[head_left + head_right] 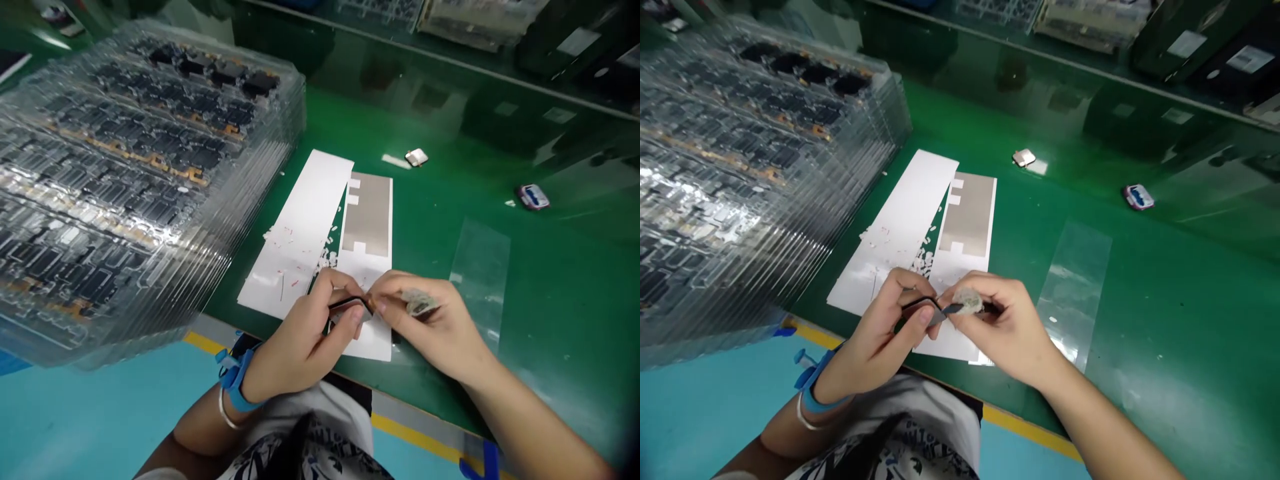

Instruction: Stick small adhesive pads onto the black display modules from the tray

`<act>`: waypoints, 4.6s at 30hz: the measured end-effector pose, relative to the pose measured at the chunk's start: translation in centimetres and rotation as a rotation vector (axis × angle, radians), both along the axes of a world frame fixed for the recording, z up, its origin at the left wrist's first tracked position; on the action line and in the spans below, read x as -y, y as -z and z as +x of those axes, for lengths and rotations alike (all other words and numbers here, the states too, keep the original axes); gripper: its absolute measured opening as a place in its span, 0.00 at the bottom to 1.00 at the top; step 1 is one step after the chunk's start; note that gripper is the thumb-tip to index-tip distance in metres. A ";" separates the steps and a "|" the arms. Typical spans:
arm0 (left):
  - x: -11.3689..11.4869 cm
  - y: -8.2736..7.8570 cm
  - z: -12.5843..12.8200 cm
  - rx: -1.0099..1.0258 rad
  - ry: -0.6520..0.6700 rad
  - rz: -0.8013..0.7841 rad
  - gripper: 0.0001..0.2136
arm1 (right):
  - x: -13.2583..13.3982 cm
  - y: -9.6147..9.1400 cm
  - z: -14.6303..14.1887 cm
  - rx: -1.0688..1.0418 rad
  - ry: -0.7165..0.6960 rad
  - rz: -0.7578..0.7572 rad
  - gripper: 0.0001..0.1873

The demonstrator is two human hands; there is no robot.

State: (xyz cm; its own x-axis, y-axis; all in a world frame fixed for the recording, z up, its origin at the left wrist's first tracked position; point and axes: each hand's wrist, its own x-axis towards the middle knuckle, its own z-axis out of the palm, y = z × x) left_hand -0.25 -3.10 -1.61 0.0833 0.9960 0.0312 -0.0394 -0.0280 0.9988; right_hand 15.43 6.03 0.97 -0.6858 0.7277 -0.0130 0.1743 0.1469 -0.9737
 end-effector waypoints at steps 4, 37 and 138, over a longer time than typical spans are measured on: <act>-0.1 0.0 -0.1 -0.038 -0.007 -0.020 0.02 | 0.1 -0.1 -0.1 -0.033 -0.030 -0.019 0.07; 0.2 0.2 -0.1 0.164 0.013 -0.140 0.03 | 1.8 2.1 -0.1 -0.040 0.115 0.064 0.05; -1.8 -1.1 2.5 0.311 -0.089 -0.211 0.07 | 2.5 1.2 -0.1 -0.455 0.608 0.161 0.06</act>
